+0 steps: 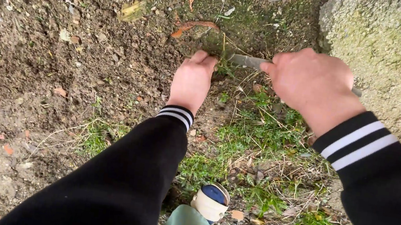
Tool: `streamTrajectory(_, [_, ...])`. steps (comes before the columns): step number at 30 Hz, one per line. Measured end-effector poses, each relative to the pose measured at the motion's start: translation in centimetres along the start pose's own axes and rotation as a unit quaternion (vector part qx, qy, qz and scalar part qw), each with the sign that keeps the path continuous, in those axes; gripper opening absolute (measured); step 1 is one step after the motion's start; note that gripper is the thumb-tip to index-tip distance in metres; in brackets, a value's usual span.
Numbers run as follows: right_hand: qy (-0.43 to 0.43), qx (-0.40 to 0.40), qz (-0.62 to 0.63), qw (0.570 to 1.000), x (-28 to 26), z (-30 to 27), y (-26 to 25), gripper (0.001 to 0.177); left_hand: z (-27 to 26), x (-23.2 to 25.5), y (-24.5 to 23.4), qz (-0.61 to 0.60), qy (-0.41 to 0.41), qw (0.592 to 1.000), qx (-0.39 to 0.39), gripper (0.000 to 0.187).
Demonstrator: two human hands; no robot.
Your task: Pulling weeds and grass from the soil by hand and using a small knife to loosen roots in a garden area.
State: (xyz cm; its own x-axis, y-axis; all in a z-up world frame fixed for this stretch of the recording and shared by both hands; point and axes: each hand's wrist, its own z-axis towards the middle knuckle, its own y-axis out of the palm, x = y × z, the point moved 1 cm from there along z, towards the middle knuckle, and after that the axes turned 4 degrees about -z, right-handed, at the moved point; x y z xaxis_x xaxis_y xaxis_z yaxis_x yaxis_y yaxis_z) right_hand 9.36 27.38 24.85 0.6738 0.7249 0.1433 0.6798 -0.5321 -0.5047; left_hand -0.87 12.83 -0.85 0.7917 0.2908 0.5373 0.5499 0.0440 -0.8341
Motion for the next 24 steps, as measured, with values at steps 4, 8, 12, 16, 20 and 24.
streamTrajectory(4, [0.005,-0.037,0.043,0.998,-0.1,-0.5,-0.8,0.057,0.1,-1.3,1.1,-0.026,0.017,0.999,0.040,0.009])
streamTrajectory(8, [0.002,-0.008,0.027,1.000,1.1,1.6,1.3,0.049,-0.6,-1.8,-0.3,-0.126,-0.004,0.992,0.030,0.013])
streamTrajectory(12, [0.056,-0.047,0.024,0.997,0.9,2.5,1.2,0.039,-1.5,-0.3,-4.1,-0.196,-0.004,0.980,0.016,0.010])
streamTrajectory(16, [0.028,-0.005,0.029,0.999,1.4,1.9,2.5,0.040,-3.5,-0.2,-8.2,-0.307,-0.127,0.943,0.027,0.009])
streamTrajectory(20, [0.050,0.042,0.092,0.994,0.6,1.4,4.2,0.037,-3.0,1.6,-13.0,-0.511,-0.199,0.836,-0.030,0.009])
streamTrajectory(24, [0.041,0.033,0.123,0.991,-0.8,-0.7,3.1,0.038,-2.9,-0.3,-15.3,-0.342,-0.255,0.904,0.034,0.008])
